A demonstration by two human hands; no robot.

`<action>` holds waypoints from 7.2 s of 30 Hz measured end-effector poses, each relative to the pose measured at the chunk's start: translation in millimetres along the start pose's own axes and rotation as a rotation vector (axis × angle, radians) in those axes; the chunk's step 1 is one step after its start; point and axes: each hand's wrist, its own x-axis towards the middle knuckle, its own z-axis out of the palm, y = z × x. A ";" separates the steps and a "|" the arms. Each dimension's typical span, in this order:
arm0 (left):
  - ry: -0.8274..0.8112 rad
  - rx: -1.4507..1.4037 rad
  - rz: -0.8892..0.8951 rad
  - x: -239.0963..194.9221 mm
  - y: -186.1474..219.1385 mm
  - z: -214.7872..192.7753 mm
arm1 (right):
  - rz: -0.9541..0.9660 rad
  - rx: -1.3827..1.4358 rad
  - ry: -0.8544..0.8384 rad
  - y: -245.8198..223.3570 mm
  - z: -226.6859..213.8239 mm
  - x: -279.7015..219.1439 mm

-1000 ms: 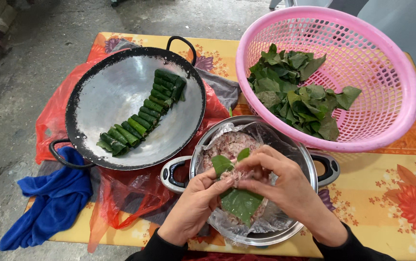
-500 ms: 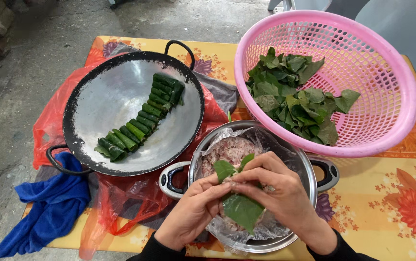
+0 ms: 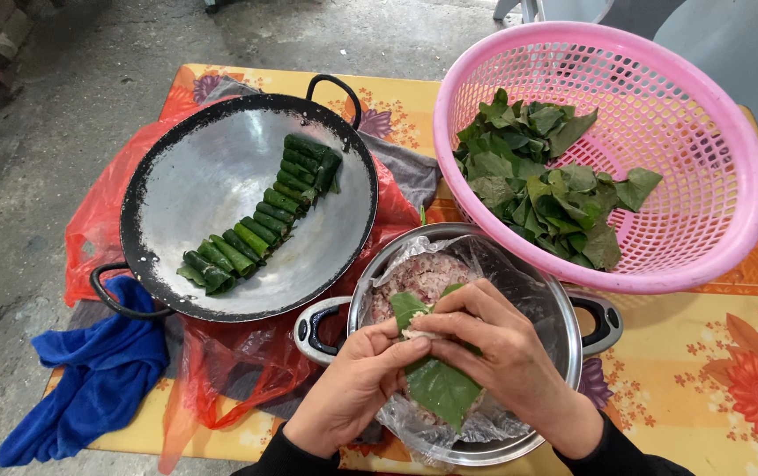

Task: The person places a portion of ground meat onto a green leaf, folds the leaf into a cylindrical roll, and places the finished roll into a metal wok. This process is repeated multiple times using leaves from a pink basket and meat from a metal bowl.

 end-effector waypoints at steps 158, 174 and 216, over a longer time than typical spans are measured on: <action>0.654 1.715 0.482 -18.3 90.3 -78.1 | 0.659 -0.587 -0.518 286.4 -56.0 28.0; 0.302 1.585 0.677 0.1 57.6 -15.3 | 1.151 0.188 0.015 186.9 -147.1 9.6; 0.267 1.665 0.620 0.2 17.6 -62.9 | 1.022 -0.578 -0.457 351.0 -123.6 -15.1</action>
